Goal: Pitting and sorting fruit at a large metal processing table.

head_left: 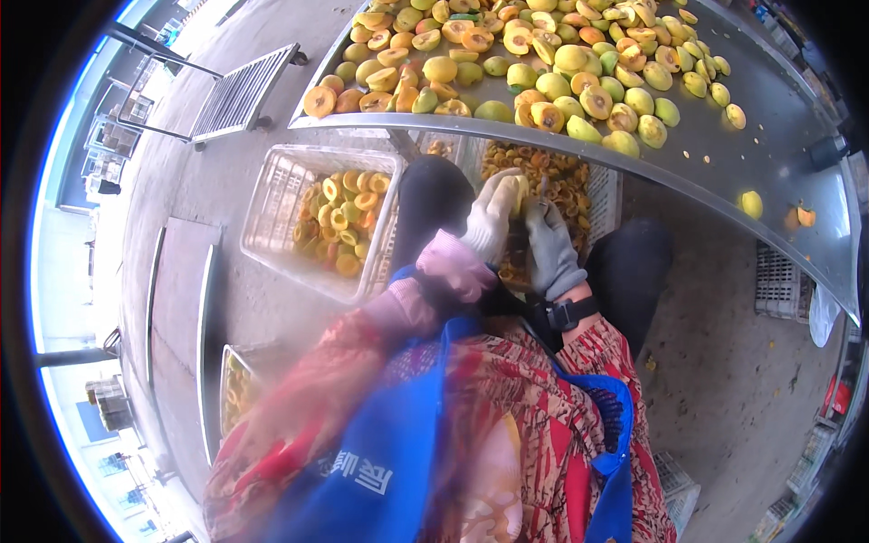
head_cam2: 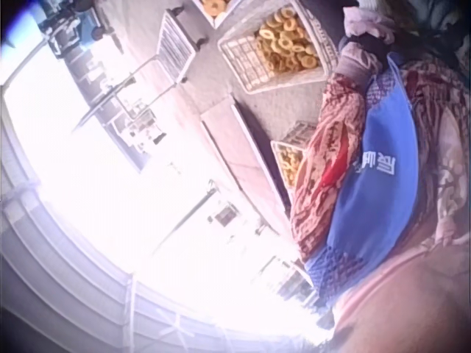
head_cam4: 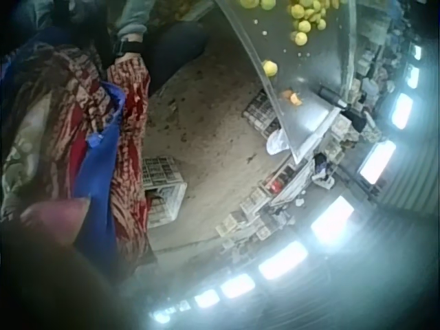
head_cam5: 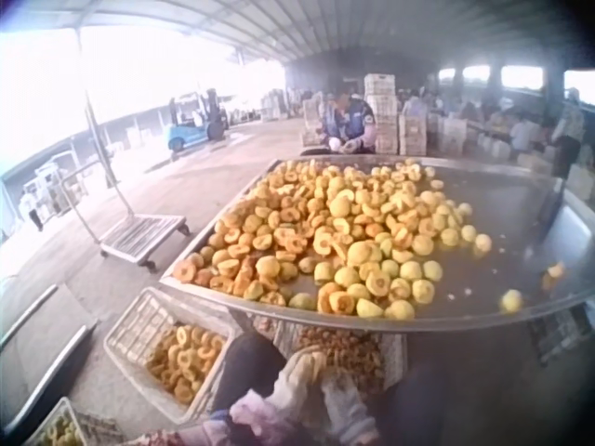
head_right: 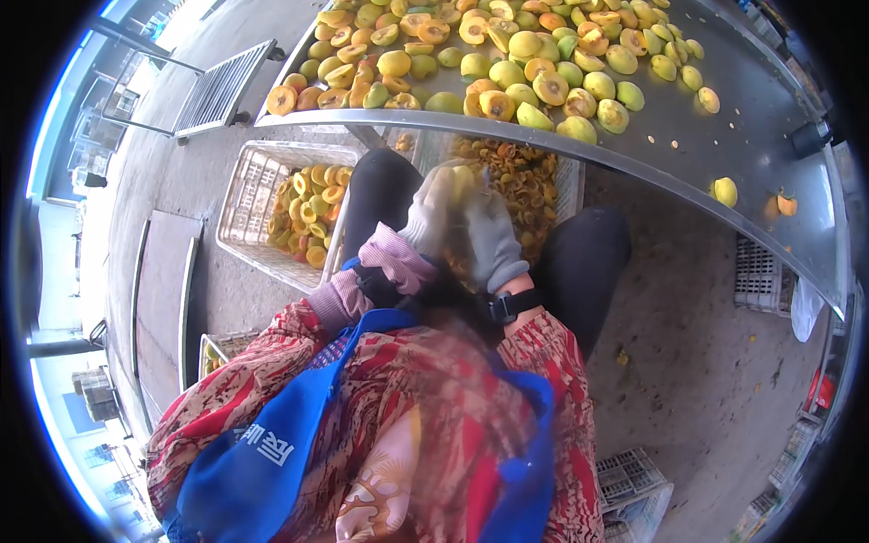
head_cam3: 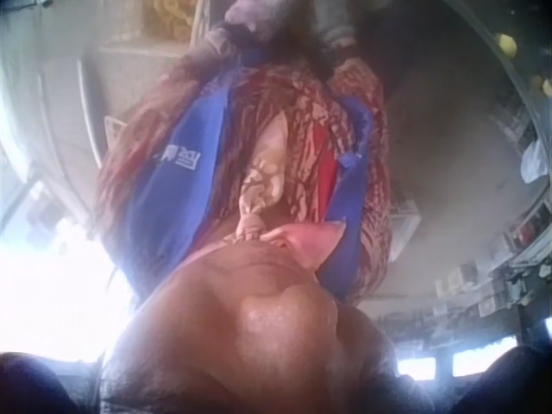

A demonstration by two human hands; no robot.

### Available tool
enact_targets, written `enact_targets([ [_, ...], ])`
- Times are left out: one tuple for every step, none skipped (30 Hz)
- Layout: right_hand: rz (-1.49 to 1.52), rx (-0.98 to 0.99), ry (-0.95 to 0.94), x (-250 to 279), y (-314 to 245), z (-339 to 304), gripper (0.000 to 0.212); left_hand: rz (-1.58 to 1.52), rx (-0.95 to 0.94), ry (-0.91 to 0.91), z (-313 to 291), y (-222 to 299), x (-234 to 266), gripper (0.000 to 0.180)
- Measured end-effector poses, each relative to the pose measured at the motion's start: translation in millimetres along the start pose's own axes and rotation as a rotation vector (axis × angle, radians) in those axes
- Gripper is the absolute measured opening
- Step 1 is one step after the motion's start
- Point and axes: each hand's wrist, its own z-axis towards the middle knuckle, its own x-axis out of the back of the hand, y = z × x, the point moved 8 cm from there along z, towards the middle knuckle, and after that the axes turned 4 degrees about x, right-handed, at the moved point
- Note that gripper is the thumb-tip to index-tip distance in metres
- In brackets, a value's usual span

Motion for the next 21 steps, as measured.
enact_targets([
  [-0.329, 0.085, -0.064, 3.8, -2.5, 3.7, 0.027, -0.263, 0.107, 0.023, 10.9, -14.0, 0.0, 0.04],
  [-0.657, 0.17, -0.13, 5.0, -2.1, 6.1, 0.027, -0.526, 0.215, 0.047, 19.1, -28.5, -0.8, 0.04],
  [-0.607, 0.151, -0.099, 0.8, -4.3, 3.0, 0.028, -0.59, 0.285, 0.081, 23.1, -31.7, -0.8, 0.04],
  [-0.606, 0.146, -0.099, 0.0, -5.7, 1.2, 0.028, -0.589, 0.289, 0.084, 25.0, -30.2, 0.4, 0.04],
  [-0.874, 0.25, -0.077, -1.7, -14.0, -0.9, 0.029, -0.574, 0.295, 0.062, 26.7, -28.3, 0.6, 0.039],
  [-1.14, 0.354, -0.054, -5.3, -19.3, -2.8, 0.029, -0.556, 0.301, 0.04, 27.9, -28.3, 1.6, 0.038],
  [-1.137, 0.348, -0.054, -3.5, -17.6, 0.2, 0.029, -0.508, 0.257, 0.025, 31.1, -24.5, 1.6, 0.035],
  [-1.144, 0.382, -0.048, -1.7, -18.5, 3.7, 0.029, -0.506, 0.262, 0.027, 33.2, -24.9, 3.1, 0.035],
  [-1.153, 0.416, -0.039, -5.2, -23.6, 4.6, 0.03, -0.597, 0.324, 0.007, 34.4, -24.7, -0.7, 0.032],
  [-1.151, 0.41, -0.038, -6.5, -26.9, 4.8, 0.03, -0.688, 0.386, -0.013, 35.7, -26.7, -4.5, 0.03],
  [-1.157, 0.357, -0.056, -6.5, -28.6, 5.4, 0.028, -0.719, 0.422, 0.004, 38.8, -33.6, -3.8, 0.027],
  [-1.163, 0.305, -0.074, -8.6, -29.2, 5.0, 0.027, -0.719, 0.427, 0.005, 38.6, -33.4, -3.3, 0.027],
  [-1.164, 0.299, -0.071, -7.7, -27.9, 6.5, 0.027, -0.759, 0.445, -0.025, 37.6, -33.1, -5.5, 0.028],
  [-1.155, 0.266, -0.077, -5.7, -24.3, 8.6, 0.027, -0.799, 0.463, -0.056, 36.7, -32.7, -7.6, 0.029],
  [-1.142, 0.232, -0.08, -2.9, -21.4, 10.5, 0.028, -0.796, 0.471, -0.056, 36.6, -32.3, -8.4, 0.029],
  [-1.139, 0.226, -0.075, -1.2, -21.3, 12.3, 0.028, -0.828, 0.504, -0.069, 35.9, -32.8, -11.1, 0.03],
  [-1.138, 0.193, -0.087, 0.1, -19.8, 14.4, 0.033, -0.859, 0.536, -0.082, 35.1, -33.1, -14.6, 0.03],
  [-1.141, 0.16, -0.103, -1.5, -18.3, 14.8, 0.038, -0.861, 0.542, -0.082, 33.9, -29.5, -15.9, 0.03],
  [-1.143, 0.155, -0.1, -4.2, -18.7, 14.2, 0.038, -0.85, 0.532, -0.032, 33.2, -25.3, -14.8, 0.03],
  [-1.123, 0.155, -0.065, -6.3, -20.1, 13.6, 0.038, -0.839, 0.522, 0.017, 33.0, -24.5, -13.1, 0.03],
  [-1.1, 0.155, -0.034, -9.5, -21.2, 13.4, 0.038, -0.837, 0.525, 0.02, 33.5, -26.1, -13.1, 0.03],
])
